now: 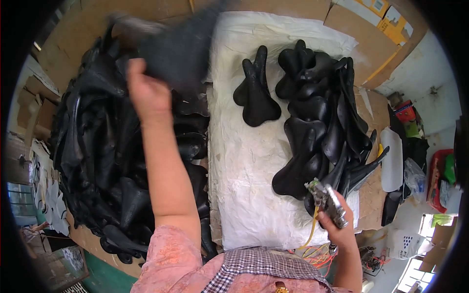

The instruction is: Arrange bicycle saddles from a storage bag onto a workbench and apply a spray coating.

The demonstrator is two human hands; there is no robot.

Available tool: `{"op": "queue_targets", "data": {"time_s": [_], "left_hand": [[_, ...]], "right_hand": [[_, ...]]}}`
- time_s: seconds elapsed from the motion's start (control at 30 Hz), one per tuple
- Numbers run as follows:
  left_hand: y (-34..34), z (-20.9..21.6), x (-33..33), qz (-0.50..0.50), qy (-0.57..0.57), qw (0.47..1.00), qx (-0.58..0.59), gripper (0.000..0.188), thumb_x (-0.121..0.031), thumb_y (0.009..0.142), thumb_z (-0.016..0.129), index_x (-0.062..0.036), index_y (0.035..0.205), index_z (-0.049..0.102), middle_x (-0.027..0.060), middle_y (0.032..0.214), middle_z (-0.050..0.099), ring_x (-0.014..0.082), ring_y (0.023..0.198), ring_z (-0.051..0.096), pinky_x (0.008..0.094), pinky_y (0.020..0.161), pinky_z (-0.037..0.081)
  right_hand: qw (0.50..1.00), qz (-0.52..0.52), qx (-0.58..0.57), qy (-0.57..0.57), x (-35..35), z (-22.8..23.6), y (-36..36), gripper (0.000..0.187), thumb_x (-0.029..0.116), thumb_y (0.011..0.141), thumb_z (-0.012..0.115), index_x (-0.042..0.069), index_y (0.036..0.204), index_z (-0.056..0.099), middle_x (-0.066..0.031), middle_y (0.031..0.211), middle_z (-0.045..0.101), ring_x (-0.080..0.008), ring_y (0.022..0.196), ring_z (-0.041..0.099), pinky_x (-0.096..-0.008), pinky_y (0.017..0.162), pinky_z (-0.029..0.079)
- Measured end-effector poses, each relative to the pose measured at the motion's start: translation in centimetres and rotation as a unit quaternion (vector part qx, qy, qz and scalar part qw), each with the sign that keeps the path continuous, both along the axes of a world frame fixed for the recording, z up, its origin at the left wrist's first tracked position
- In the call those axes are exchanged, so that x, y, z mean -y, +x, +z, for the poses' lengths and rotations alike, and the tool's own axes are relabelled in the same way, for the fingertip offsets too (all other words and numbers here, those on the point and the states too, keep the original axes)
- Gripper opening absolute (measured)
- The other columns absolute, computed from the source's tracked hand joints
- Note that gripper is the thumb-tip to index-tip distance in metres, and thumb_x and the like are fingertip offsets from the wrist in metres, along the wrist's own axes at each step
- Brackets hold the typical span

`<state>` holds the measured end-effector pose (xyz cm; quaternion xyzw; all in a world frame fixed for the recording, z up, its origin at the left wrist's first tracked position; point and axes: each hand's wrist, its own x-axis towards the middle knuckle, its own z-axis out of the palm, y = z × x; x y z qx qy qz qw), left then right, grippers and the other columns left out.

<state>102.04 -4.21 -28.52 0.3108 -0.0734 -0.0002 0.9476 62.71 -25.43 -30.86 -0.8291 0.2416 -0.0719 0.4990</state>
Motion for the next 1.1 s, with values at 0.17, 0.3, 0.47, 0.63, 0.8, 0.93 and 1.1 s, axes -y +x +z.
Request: {"op": "queue_targets", "data": {"time_s": [0.17,0.3,0.47,0.63,0.8,0.93,1.1], "left_hand": [[5.0,-8.7,-0.1,0.022,0.146,0.988,-0.05,0.026,-0.029,0.085,0.06,-0.0079,0.098,0.054,0.0007,0.089,0.055,0.0164,0.084,0.054,0.0323,0.072,0.044],[3.2,-22.0,8.2,-0.121,0.338,0.918,-0.167,0.023,-0.014,0.08,0.061,-0.0079,0.102,0.06,0.0023,0.087,0.061,0.0121,0.07,0.054,0.0282,0.062,0.042],[4.0,-30.3,14.8,-0.041,0.377,0.92,-0.1,0.031,-0.003,0.078,0.058,-0.0031,0.109,0.058,0.005,0.097,0.062,0.0178,0.081,0.058,0.0306,0.075,0.045],[3.3,-23.4,16.7,-0.274,0.354,0.893,-0.049,0.03,-0.001,0.077,0.059,0.0011,0.107,0.059,0.0049,0.093,0.062,0.0168,0.085,0.057,0.0293,0.081,0.043],[7.0,-14.3,5.8,-0.185,0.25,0.95,0.018,0.027,0.0,0.076,0.056,0.0025,0.102,0.062,0.0075,0.096,0.066,0.018,0.086,0.061,0.0284,0.084,0.045],[11.0,-13.2,0.9,-0.138,0.195,0.971,-0.006,0.025,0.004,0.073,0.052,0.002,0.096,0.061,0.007,0.092,0.064,0.0191,0.085,0.06,0.0286,0.083,0.046],[13.0,-15.8,7.7,-0.226,0.218,0.949,-0.034,0.028,-0.004,0.07,0.051,0.0018,0.095,0.06,0.0085,0.092,0.063,0.0203,0.086,0.059,0.0295,0.083,0.044]], "right_hand": [[0.987,-0.003,0.143,0.072,-0.5,4.3,3.5,0.056,0.003,0.078,0.064,-0.003,0.129,0.04,-0.0082,0.086,0.06,-0.0125,0.074,0.057,-0.0254,0.069,0.046],[0.981,0.005,0.186,0.052,0.3,4.5,2.9,0.059,0.003,0.077,0.065,-0.005,0.129,0.038,-0.0099,0.088,0.06,-0.015,0.076,0.059,-0.0271,0.07,0.047],[0.994,0.004,0.037,0.101,0.8,2.2,1.8,0.057,0.006,0.077,0.068,-0.004,0.127,0.042,-0.0069,0.09,0.06,-0.0113,0.079,0.057,-0.0255,0.074,0.046],[0.994,0.005,-0.021,0.108,1.7,0.6,2.2,0.057,0.008,0.077,0.069,-0.003,0.127,0.043,-0.0075,0.092,0.061,-0.0111,0.083,0.057,-0.0261,0.077,0.046],[0.985,-0.032,0.13,0.112,2.0,4.0,6.2,0.057,0.01,0.079,0.065,-0.002,0.13,0.041,-0.0073,0.092,0.058,-0.0143,0.078,0.057,-0.029,0.072,0.048],[0.972,-0.085,0.182,0.12,2.3,5.3,7.0,0.064,0.017,0.08,0.065,-0.002,0.133,0.034,-0.0063,0.089,0.059,-0.0151,0.076,0.058,-0.0308,0.075,0.048],[0.986,0.0,0.098,0.133,1.9,1.8,6.6,0.058,0.007,0.079,0.067,-0.003,0.129,0.04,-0.0077,0.086,0.061,-0.0134,0.076,0.06,-0.0259,0.07,0.048]]}}
